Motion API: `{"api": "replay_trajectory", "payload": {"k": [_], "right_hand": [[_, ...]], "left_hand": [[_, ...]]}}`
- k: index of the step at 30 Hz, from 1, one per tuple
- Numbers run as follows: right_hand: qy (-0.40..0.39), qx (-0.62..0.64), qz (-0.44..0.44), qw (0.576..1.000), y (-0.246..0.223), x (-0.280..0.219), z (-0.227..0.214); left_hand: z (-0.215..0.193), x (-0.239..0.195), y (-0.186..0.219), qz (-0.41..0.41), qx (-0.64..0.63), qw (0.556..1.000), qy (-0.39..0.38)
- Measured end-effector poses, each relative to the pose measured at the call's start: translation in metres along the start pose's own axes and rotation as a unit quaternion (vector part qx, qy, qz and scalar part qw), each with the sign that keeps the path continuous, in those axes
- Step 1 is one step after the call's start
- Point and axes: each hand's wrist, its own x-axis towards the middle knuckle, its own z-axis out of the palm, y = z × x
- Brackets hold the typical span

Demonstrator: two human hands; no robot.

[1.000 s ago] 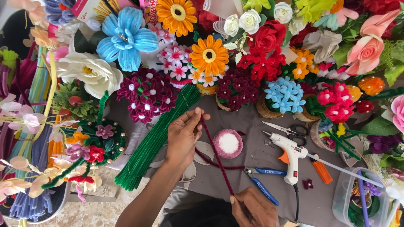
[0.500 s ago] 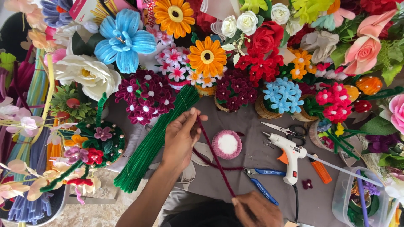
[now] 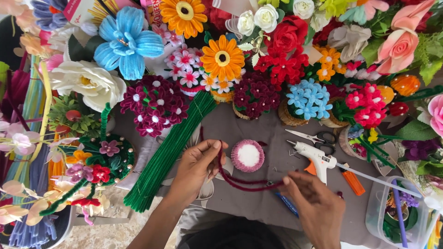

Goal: Using a hot glue gun to attach a pink decorative base to a wire stem as part of a floral craft assembly.

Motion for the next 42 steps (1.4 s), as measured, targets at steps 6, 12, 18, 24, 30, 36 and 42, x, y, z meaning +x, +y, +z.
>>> {"api": "replay_trajectory", "payload": {"k": [6,12,18,24,30,36,42], "right_hand": [[-0.054,0.07,-0.085,0.992,-0.004,0.03,0.01],[-0.072,0.078,-0.038,0.994,-0.016,0.055,0.02],[-0.079,0.095,-0.109,0.986,-0.012,0.066,0.028],[-0.107,-0.101,-0.197,0.969,-0.012,0.077,0.029],[-0.171,-0.067,-0.241,0.953,-0.021,0.091,0.029],[-0.207,-0.067,-0.256,0.942,-0.036,0.09,0.029],[-0.228,-0.069,-0.255,0.937,-0.031,0.099,0.034]], "left_hand": [[0.005,0.007,-0.004,0.026,0.09,0.996,0.002],[0.008,0.012,-0.002,0.077,0.151,0.983,0.066],[0.014,0.018,0.001,0.23,0.259,0.936,0.063],[0.024,0.017,0.014,0.251,0.381,0.889,0.038],[0.024,0.027,0.011,0.226,0.443,0.868,-0.022],[0.027,0.033,0.013,0.208,0.462,0.862,-0.036],[0.026,0.041,0.009,0.243,0.473,0.846,-0.05]]}}
